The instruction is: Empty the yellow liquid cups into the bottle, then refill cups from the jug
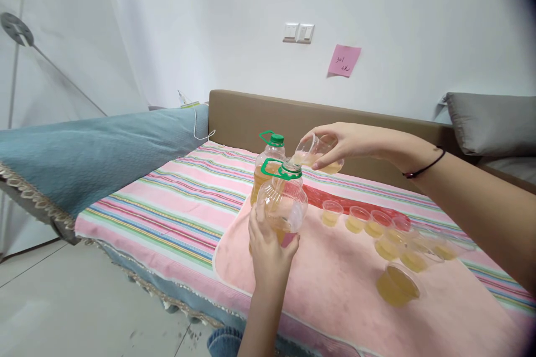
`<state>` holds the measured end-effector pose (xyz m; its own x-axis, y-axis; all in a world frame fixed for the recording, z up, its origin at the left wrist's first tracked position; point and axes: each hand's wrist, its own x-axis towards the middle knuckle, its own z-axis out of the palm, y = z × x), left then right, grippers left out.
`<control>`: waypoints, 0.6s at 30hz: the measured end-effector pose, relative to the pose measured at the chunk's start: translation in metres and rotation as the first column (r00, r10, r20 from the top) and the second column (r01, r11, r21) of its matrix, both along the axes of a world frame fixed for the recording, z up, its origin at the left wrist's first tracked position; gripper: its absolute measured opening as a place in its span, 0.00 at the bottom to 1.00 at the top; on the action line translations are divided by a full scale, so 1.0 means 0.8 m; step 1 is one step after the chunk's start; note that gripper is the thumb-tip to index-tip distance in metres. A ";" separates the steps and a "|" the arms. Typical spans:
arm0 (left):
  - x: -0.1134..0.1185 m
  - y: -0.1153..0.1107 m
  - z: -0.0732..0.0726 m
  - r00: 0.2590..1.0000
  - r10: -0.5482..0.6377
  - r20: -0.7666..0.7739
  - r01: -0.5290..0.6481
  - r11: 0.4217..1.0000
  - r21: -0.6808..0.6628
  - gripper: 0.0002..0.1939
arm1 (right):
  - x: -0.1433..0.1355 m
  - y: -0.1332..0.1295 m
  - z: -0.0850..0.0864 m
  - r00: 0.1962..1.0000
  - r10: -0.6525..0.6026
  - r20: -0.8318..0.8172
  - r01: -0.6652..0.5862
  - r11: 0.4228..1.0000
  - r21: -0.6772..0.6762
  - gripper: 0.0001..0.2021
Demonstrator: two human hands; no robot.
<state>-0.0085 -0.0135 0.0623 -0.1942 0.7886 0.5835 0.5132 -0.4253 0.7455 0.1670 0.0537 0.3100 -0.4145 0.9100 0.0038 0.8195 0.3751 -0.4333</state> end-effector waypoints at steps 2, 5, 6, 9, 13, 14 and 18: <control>0.000 0.000 0.000 1.000 0.001 0.002 -0.001 1.000 0.001 0.52 | -0.002 0.000 0.003 1.000 0.004 0.012 -0.003 1.000 -0.010 0.27; 0.001 0.000 0.001 1.000 -0.003 0.011 0.003 1.000 0.002 0.52 | -0.006 0.001 0.008 0.998 0.034 0.059 -0.034 0.999 0.002 0.23; 0.001 0.000 0.001 1.000 -0.003 0.012 0.003 1.000 0.001 0.52 | -0.008 0.001 0.010 0.996 0.047 0.070 -0.048 0.999 0.003 0.23; 0.002 0.000 0.000 1.000 0.004 0.007 -0.004 1.000 -0.001 0.52 | -0.013 0.000 0.016 0.996 0.054 0.075 -0.053 0.998 -0.018 0.22; 0.002 0.001 -0.001 1.000 0.001 0.014 -0.001 1.000 0.001 0.52 | -0.023 -0.001 0.024 0.998 -0.019 0.061 0.022 0.998 -0.055 0.24; 0.001 0.001 -0.001 1.000 0.000 0.014 0.000 1.000 0.000 0.52 | -0.026 -0.001 0.026 0.998 -0.031 0.062 0.035 0.997 -0.066 0.24; 0.000 0.000 -0.002 1.000 -0.018 0.003 0.018 1.000 -0.017 0.51 | -0.033 0.004 0.035 0.991 -0.033 0.133 0.048 0.992 -0.113 0.24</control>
<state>-0.0087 -0.0133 0.0611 -0.1815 0.8016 0.5697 0.5034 -0.4219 0.7541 0.1409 0.0572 0.3380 -0.3677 0.9171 -0.1542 0.8851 0.2943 -0.3604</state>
